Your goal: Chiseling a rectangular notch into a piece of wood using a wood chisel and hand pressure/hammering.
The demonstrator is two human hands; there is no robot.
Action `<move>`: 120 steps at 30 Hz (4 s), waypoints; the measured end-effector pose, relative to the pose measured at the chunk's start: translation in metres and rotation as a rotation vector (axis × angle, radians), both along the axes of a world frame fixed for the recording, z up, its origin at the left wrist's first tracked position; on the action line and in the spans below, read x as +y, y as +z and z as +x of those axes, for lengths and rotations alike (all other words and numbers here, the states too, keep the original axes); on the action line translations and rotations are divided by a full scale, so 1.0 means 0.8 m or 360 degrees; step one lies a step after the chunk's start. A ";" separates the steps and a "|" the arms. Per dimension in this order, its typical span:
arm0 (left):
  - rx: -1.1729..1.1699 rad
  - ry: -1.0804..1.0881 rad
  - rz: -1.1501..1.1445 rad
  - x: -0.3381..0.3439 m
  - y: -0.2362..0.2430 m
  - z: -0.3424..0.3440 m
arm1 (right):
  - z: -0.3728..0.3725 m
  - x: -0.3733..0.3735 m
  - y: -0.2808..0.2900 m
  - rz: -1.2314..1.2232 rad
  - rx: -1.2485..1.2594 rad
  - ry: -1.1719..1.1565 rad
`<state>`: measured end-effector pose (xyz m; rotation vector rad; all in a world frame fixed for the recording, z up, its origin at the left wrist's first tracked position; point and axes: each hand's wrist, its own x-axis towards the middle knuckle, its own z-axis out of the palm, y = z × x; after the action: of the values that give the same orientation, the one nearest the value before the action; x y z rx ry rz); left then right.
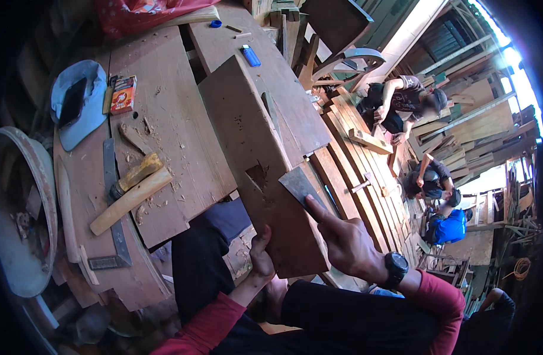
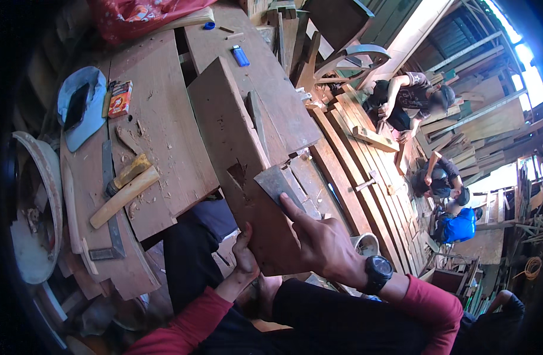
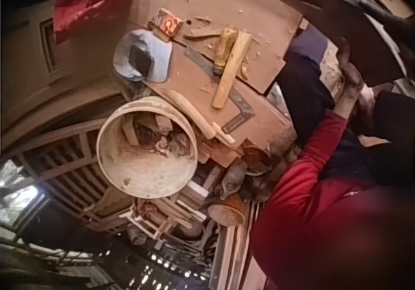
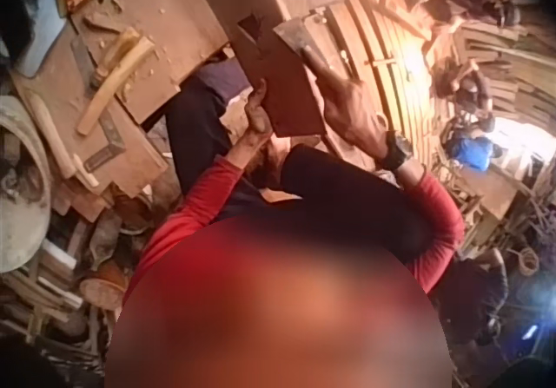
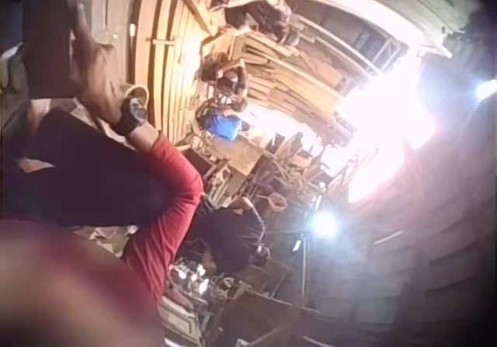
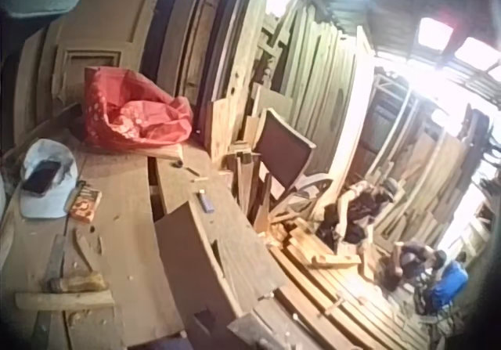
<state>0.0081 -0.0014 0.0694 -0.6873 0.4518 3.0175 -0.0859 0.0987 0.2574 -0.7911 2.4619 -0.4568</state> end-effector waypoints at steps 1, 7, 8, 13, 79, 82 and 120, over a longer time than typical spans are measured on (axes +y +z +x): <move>0.0001 -0.0001 -0.0014 0.000 -0.004 0.000 | 0.000 -0.002 0.000 0.0010 0.0016 0.0013; 0.0018 0.0015 0.0014 -0.002 -0.003 -0.003 | -0.002 0.002 0.003 -0.0010 -0.0024 0.0004; -0.0018 0.0003 -0.0011 -0.004 -0.003 -0.002 | -0.001 0.005 0.003 -0.0061 -0.0026 0.0015; -0.0045 0.0004 -0.0042 -0.007 -0.001 -0.002 | 0.011 0.010 0.004 -0.0007 0.0030 -0.0013; -0.0153 -0.0064 -0.0096 -0.014 -0.029 0.018 | -0.016 -0.030 0.010 0.0306 0.0104 0.0132; -0.0015 -0.0134 -0.0091 0.003 -0.028 0.004 | -0.016 -0.020 0.028 0.0359 0.0172 0.0091; -0.0163 -0.0035 -0.0102 -0.014 -0.005 -0.006 | 0.015 0.023 0.009 0.0193 0.0106 0.0250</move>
<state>0.0035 -0.0123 0.0652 -0.8310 0.5503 2.9416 -0.0742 0.1174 0.2645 -0.9531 2.4379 -0.2251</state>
